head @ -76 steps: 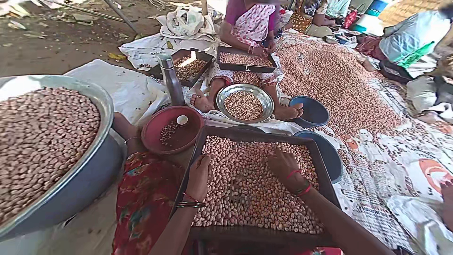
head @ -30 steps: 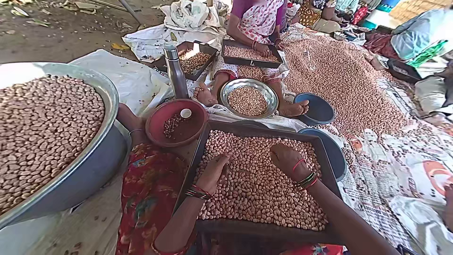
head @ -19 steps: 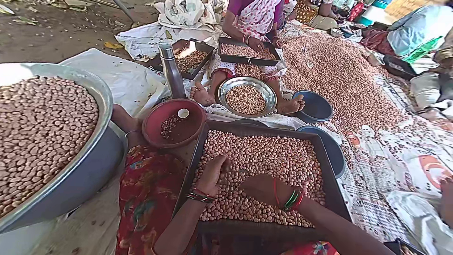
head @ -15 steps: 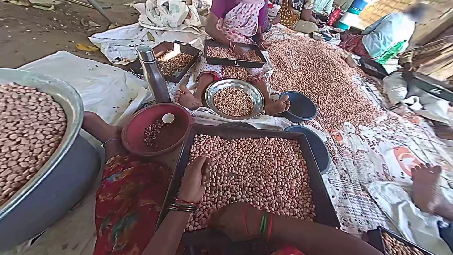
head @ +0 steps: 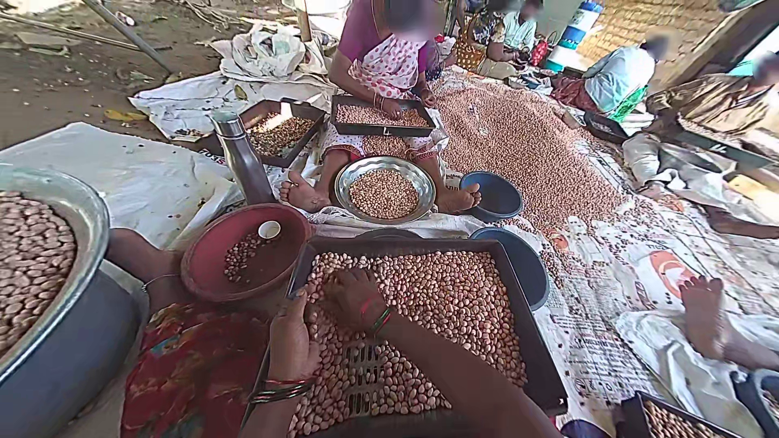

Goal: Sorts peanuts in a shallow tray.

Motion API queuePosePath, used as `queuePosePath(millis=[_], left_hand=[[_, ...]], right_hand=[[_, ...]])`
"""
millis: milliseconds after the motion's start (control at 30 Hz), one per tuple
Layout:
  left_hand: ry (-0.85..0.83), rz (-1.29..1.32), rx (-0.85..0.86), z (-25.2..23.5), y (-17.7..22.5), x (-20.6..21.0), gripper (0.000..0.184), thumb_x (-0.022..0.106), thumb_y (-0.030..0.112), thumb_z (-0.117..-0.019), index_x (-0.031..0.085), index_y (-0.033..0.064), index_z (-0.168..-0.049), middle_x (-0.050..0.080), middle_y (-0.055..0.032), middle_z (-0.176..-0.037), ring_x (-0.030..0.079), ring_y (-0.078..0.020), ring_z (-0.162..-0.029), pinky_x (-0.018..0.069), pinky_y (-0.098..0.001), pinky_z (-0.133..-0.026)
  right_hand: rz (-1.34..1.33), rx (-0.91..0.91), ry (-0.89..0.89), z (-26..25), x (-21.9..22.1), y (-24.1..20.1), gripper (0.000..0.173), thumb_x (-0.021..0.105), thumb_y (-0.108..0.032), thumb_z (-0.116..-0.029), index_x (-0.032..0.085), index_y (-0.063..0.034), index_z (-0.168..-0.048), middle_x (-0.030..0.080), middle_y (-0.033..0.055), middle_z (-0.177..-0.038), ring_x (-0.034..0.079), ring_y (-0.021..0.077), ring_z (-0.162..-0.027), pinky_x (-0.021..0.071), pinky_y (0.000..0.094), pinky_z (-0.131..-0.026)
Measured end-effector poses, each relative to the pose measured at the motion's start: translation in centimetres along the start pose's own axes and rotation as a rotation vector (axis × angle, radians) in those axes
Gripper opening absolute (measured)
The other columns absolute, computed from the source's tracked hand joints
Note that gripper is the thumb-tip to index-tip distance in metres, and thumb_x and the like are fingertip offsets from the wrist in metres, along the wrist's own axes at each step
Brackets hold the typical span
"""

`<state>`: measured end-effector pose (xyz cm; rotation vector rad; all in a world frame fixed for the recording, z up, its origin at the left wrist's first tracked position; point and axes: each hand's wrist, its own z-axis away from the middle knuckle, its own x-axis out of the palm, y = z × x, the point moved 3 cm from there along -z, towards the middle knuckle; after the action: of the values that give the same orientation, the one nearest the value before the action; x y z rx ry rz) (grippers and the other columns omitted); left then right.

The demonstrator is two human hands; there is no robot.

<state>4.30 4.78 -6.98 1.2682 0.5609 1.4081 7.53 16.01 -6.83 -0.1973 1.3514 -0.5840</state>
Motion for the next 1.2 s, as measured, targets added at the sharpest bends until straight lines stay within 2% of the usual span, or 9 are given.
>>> queuePosePath(millis=[167, 400, 533, 700, 800, 867, 967, 1067, 1200], left_hand=[[0.029, 0.018, -0.019, 0.0, 0.2, 0.0, 0.017, 0.041, 0.014, -0.1106, 0.056, 0.0098, -0.104, 0.048, 0.0083, -0.058, 0.04, 0.0012, -0.04, 0.0324, -0.0121, -0.037], [-0.039, 0.005, -0.037, 0.6, 0.3, 1.0, 0.021, 0.039, 0.011, -0.1107, 0.056, 0.0068, -0.101, 0.042, 0.0092, -0.051, 0.037, 0.0023, -0.036, 0.0324, -0.0117, -0.036], [-0.037, -0.048, -0.026, 0.6, -0.1, 0.9, 0.02, 0.041, 0.011, -0.1102, 0.058, 0.0068, -0.099, 0.042, 0.0095, -0.051, 0.037, 0.0026, -0.037, 0.0321, -0.0117, -0.036], [-0.012, -0.075, -0.021, 0.6, -0.4, 0.3, 0.019, 0.043, 0.011, -0.1099, 0.057, 0.0062, -0.099, 0.041, 0.0087, -0.05, 0.037, 0.0021, -0.036, 0.0313, -0.0121, -0.035], [-0.008, -0.074, -0.031, 0.6, -0.2, 0.3, 0.02, 0.042, 0.012, -0.1103, 0.057, 0.0062, -0.099, 0.041, 0.0085, -0.052, 0.036, 0.0018, -0.037, 0.031, -0.0124, -0.036], [-0.027, -0.076, -0.029, 0.6, -0.1, 0.6, 0.022, 0.041, 0.011, -0.1103, 0.059, 0.0054, -0.099, 0.041, 0.0089, -0.052, 0.037, 0.0017, -0.037, 0.0317, -0.0124, -0.036], [-0.072, -0.1, -0.046, 0.8, -0.1, 1.2, 0.022, 0.04, 0.01, -0.1103, 0.059, 0.0039, -0.1, 0.041, 0.0087, -0.052, 0.037, 0.0018, -0.038, 0.0325, -0.0123, -0.037], [-0.182, -0.231, -0.057, 0.9, -0.5, 1.4, 0.02, 0.041, 0.009, -0.1097, 0.059, 0.0008, -0.107, 0.043, 0.0081, -0.054, 0.038, 0.002, -0.039, 0.0331, -0.0124, -0.039], [-0.495, -0.764, -0.043, 1.7, -0.9, 2.4, 0.027, 0.045, 0.014, -0.1096, 0.061, -0.0031, -0.124, 0.052, -0.0016, -0.079, 0.044, -0.006, -0.059, 0.0395, -0.0228, -0.057]], right_hand=[[0.102, -0.338, -0.065, 7.0, 2.9, 1.5, 0.034, 0.067, -0.023, -0.0985, 0.072, -0.013, -0.131, 0.054, 0.0211, -0.15, 0.042, 0.0454, -0.145, 0.0303, 0.0701, -0.114], [0.237, 0.186, -0.133, 10.6, -4.3, 7.6, 0.036, 0.05, -0.02, -0.1068, 0.065, -0.0061, -0.137, 0.047, 0.0236, -0.156, 0.035, 0.0453, -0.149, 0.0216, 0.0668, -0.119], [0.178, -0.216, -0.189, 10.7, -0.2, 1.9, 0.03, 0.059, -0.019, -0.104, 0.071, -0.0091, -0.129, 0.055, 0.0243, -0.148, 0.044, 0.0498, -0.142, 0.0342, 0.0714, -0.111], [0.197, -0.343, -0.557, 10.8, 2.8, -2.3, 0.033, 0.051, -0.017, -0.1077, 0.066, -0.0064, -0.135, 0.043, 0.0198, -0.16, 0.032, 0.0428, -0.152, 0.0243, 0.0662, -0.119], [0.292, -0.205, -0.665, 11.8, 0.0, -0.3, 0.031, 0.049, -0.015, -0.1088, 0.067, -0.0016, -0.129, 0.063, 0.0238, -0.136, 0.06, 0.0462, -0.124, 0.0457, 0.0673, -0.096], [0.282, 0.049, -0.598, 12.8, -3.8, 2.3, 0.03, 0.047, -0.009, -0.1085, 0.062, 0.0019, -0.131, 0.065, 0.0302, -0.124, 0.064, 0.0514, -0.112, 0.0489, 0.0689, -0.088], [0.203, 0.383, -0.175, 15.2, -9.9, 8.0, 0.035, 0.042, -0.01, -0.1099, 0.062, -0.0008, -0.137, 0.063, 0.0268, -0.136, 0.061, 0.0464, -0.124, 0.0456, 0.0641, -0.102], [-0.011, 0.352, 0.23, 17.6, -12.0, 11.9, 0.03, 0.049, -0.008, -0.1071, 0.068, 0.0063, -0.126, 0.067, 0.0265, -0.129, 0.063, 0.0423, -0.124, 0.0443, 0.0589, -0.107], [-0.032, 0.324, 0.146, 17.1, -10.5, 11.2, 0.031, 0.048, -0.009, -0.108, 0.068, 0.0061, -0.127, 0.067, 0.0269, -0.13, 0.063, 0.0418, -0.124, 0.0438, 0.0569, -0.108]])
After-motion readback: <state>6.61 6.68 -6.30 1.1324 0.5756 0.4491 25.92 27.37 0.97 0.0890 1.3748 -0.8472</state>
